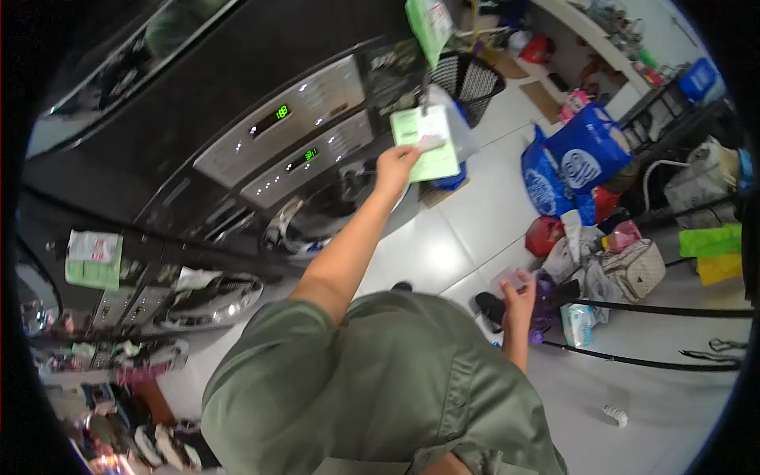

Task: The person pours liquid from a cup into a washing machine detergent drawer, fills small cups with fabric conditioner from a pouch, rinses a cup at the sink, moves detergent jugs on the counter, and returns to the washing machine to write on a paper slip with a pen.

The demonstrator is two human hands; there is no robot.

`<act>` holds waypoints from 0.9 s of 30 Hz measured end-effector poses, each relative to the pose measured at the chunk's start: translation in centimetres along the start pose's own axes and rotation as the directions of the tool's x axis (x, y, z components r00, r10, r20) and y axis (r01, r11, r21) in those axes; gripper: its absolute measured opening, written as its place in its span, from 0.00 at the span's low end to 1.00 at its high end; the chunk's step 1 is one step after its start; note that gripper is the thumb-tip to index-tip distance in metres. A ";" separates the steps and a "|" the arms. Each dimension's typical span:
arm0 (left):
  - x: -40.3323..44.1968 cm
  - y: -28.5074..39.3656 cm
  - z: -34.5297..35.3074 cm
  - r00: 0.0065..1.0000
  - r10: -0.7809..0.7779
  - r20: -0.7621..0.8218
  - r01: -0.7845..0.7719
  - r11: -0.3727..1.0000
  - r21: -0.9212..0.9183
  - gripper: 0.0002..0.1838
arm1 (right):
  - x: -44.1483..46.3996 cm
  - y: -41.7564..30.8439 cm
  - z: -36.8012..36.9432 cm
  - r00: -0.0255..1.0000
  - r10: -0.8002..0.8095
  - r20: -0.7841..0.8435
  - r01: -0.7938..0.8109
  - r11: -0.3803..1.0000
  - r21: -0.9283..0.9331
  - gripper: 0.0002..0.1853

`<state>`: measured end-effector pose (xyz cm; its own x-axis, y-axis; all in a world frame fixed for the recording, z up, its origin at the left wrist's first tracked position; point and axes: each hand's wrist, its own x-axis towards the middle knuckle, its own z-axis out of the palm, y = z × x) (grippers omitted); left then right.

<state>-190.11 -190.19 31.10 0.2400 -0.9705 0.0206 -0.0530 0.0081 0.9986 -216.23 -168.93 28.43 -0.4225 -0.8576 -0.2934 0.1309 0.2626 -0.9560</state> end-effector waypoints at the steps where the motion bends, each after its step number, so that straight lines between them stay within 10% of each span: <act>1: 0.1 -0.5 0.1 1.000 0.003 0.005 -0.003 1.000 -0.018 0.15 | -0.3 -0.3 0.0 1.000 -0.012 0.003 0.012 1.000 -0.002 0.23; 27: 1.2 -1.5 0.4 0.995 -0.086 0.049 0.099 0.895 -0.436 0.11 | -0.7 0.3 3.2 0.985 -0.065 0.161 0.066 0.998 0.001 0.24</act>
<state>-190.10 -191.43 29.65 0.1958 -0.9783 -0.0682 0.3988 0.0159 0.9169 -213.01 -169.62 28.37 -0.2799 -0.9330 -0.2264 0.1035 0.2051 -0.9733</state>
